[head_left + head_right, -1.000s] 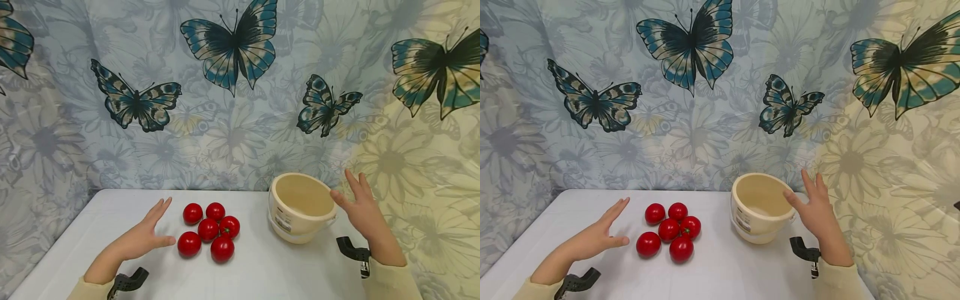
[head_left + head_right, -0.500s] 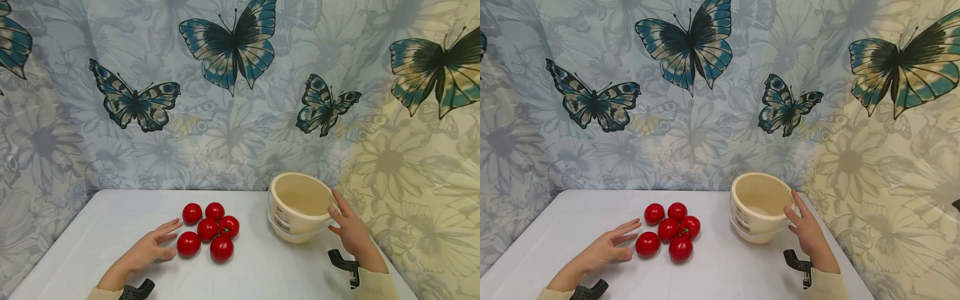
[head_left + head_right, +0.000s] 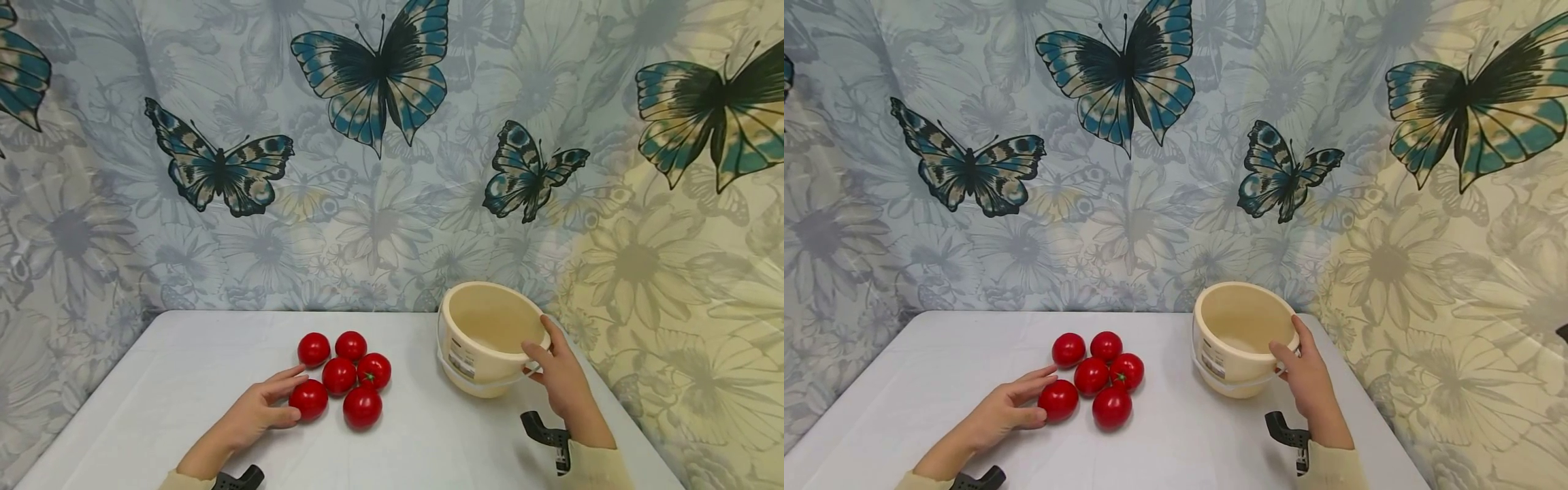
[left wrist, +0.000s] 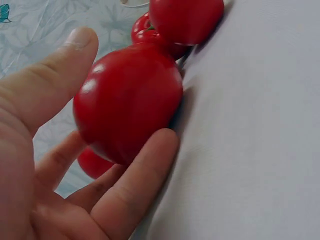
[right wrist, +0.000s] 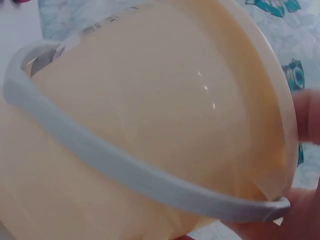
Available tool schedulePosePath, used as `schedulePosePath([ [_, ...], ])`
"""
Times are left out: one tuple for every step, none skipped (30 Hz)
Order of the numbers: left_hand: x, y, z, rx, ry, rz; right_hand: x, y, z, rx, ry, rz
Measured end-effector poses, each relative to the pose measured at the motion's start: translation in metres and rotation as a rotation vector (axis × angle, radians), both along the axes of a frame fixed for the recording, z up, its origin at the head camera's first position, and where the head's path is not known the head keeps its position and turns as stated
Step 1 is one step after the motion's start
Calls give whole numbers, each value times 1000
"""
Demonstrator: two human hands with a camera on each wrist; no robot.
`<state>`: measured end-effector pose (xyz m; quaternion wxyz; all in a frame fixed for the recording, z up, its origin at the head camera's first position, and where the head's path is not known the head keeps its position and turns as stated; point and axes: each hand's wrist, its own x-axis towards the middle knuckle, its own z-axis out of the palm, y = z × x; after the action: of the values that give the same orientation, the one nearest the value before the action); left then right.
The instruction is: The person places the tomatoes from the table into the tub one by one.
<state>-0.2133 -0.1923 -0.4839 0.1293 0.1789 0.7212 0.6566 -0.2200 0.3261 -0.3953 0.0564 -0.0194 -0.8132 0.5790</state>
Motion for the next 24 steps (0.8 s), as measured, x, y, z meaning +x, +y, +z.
schedulePosePath([
  [0, 2, -1, -4, 3, 7, 1, -1, 1, -1, 2, -13],
  [0, 3, -1, -7, 6, 14, 1, -3, 2, 1, 3, -27],
  [0, 4, -2, -7, 9, 17, 2, -4, 2, 7, 8, -42],
  [0, 6, -3, -8, 14, 23, 2, -5, 3, 12, 13, -56],
  [0, 7, -3, -7, 19, 25, 2, -5, 4, 15, 17, -68],
  [0, 7, -4, -7, 26, 26, 3, -6, 4, 19, 19, -77],
  [0, 8, -4, -11, 34, 29, 3, -7, 5, 20, 20, -83],
  [0, 8, -5, -29, 54, 38, 4, -7, 6, 23, 19, -86],
  [-1, 9, -6, -49, 71, 47, 4, -7, 7, 21, 20, -86],
  [-1, 9, -6, -76, 90, 62, 5, -8, 8, 17, 20, -84],
  [-1, 9, -6, -107, 108, 76, 6, -9, 9, 16, 18, -82],
  [-2, 9, -7, -135, 122, 92, 6, -10, 10, 16, 17, -82],
  [-2, 10, -7, -159, 130, 107, 7, -10, 11, 15, 15, -84],
  [-2, 10, -7, -182, 138, 120, 8, -11, 11, 17, 14, -87],
  [-2, 10, -7, -192, 136, 126, 9, -12, 12, 18, 14, -91],
  [-2, 10, -7, -202, 138, 132, 10, -13, 12, 22, 14, -96],
  [-2, 10, -7, -206, 136, 134, 11, -14, 13, 25, 13, -103],
  [-2, 10, -8, -204, 134, 135, 12, -14, 13, 29, 13, -109],
  [-3, 10, -8, -208, 137, 134, 13, -15, 13, 34, 12, -112],
  [-3, 10, -9, -212, 142, 131, 13, -15, 13, 43, 13, -112],
  [-3, 10, -10, -216, 146, 128, 14, -15, 13, 53, 15, -107],
  [-3, 9, -10, -218, 151, 126, 14, -15, 13, 66, 16, -100],
  [-2, 9, -11, -219, 154, 124, 14, -15, 12, 80, 17, -87],
  [-3, 8, -11, -219, 158, 119, 14, -14, 11, 97, 20, -73],
])
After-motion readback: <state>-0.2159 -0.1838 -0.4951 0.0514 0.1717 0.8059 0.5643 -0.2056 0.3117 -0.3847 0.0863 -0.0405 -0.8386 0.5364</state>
